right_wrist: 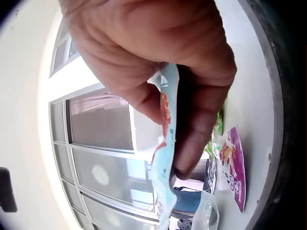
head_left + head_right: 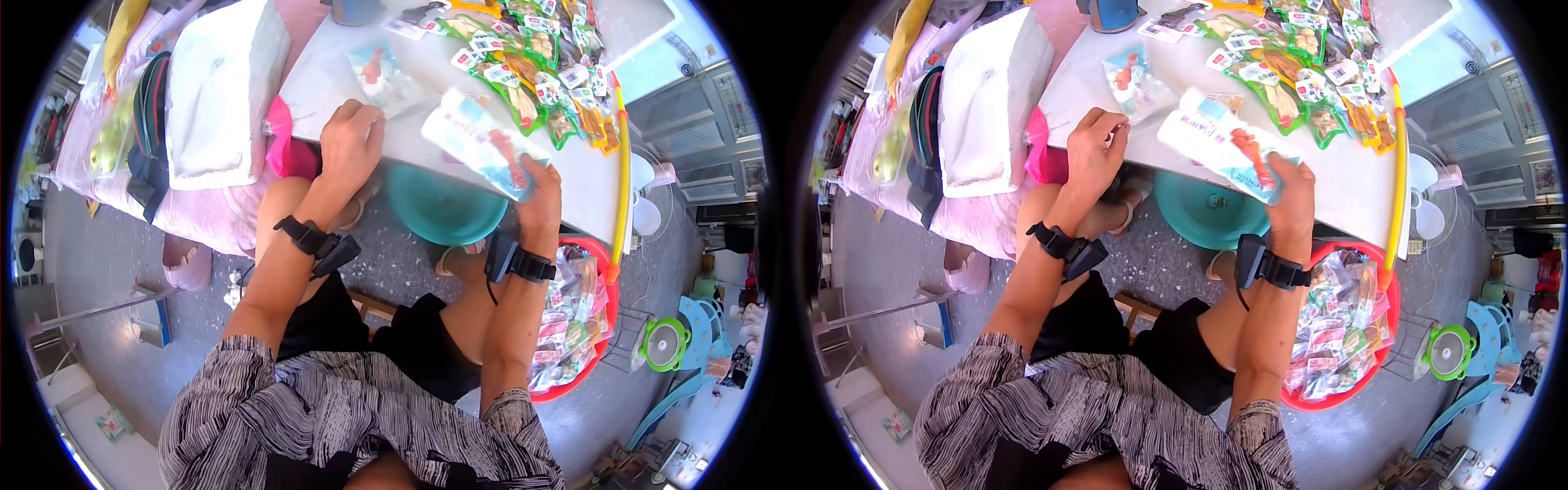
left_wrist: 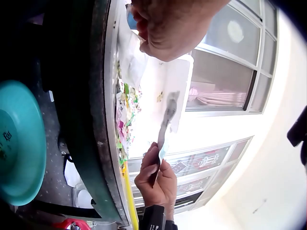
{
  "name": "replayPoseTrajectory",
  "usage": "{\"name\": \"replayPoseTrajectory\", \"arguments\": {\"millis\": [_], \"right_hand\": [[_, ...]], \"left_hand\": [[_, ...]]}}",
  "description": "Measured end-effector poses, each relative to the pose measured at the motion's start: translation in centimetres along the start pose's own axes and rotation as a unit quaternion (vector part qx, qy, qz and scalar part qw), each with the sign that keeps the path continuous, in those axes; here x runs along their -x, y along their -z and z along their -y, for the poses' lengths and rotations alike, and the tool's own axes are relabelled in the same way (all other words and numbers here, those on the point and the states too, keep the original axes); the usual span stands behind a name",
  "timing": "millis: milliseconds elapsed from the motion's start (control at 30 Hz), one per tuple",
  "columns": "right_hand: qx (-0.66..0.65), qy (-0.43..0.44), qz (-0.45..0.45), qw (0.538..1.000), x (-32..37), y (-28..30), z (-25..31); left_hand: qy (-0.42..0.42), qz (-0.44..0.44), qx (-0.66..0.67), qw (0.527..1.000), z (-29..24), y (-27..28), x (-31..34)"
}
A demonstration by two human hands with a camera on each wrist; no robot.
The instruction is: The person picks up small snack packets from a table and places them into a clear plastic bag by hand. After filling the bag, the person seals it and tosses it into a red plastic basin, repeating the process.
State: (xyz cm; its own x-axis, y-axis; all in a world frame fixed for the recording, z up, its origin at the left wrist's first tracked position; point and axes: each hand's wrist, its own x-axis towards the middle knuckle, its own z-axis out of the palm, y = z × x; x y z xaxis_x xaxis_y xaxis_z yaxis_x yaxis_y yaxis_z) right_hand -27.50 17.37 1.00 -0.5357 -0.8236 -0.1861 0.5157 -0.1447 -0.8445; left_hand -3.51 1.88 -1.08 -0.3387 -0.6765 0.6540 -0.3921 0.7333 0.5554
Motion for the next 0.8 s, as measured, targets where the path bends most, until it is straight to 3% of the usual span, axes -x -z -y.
{"name": "replayPoseTrajectory", "arguments": {"millis": [233, 533, 633, 733, 800], "right_hand": [[0.006, -0.058, 0.048, 0.997, -0.4, -2.1, -2.1], [-0.013, 0.006, -0.008, 1.000, -0.5, -5.7, -3.6], [-0.023, 0.031, 0.012, 0.999, -1.1, -6.1, -4.1], [0.016, 0.080, 0.045, 0.996, -0.7, -8.3, -5.3], [0.222, 0.232, 0.093, 0.943, -1.6, -9.0, -7.8]], "left_hand": [[-0.010, -0.010, 0.009, 1.000, -0.2, 0.1, -0.1], [-0.034, -0.027, -0.037, 0.998, -1.0, 0.5, -0.3], [-0.029, -0.018, -0.041, 0.999, -1.2, 0.6, -0.2], [-0.036, -0.010, -0.046, 0.998, -1.3, 0.5, -0.2], [-0.049, -0.023, -0.039, 0.998, -1.5, 0.0, -0.1]]}}
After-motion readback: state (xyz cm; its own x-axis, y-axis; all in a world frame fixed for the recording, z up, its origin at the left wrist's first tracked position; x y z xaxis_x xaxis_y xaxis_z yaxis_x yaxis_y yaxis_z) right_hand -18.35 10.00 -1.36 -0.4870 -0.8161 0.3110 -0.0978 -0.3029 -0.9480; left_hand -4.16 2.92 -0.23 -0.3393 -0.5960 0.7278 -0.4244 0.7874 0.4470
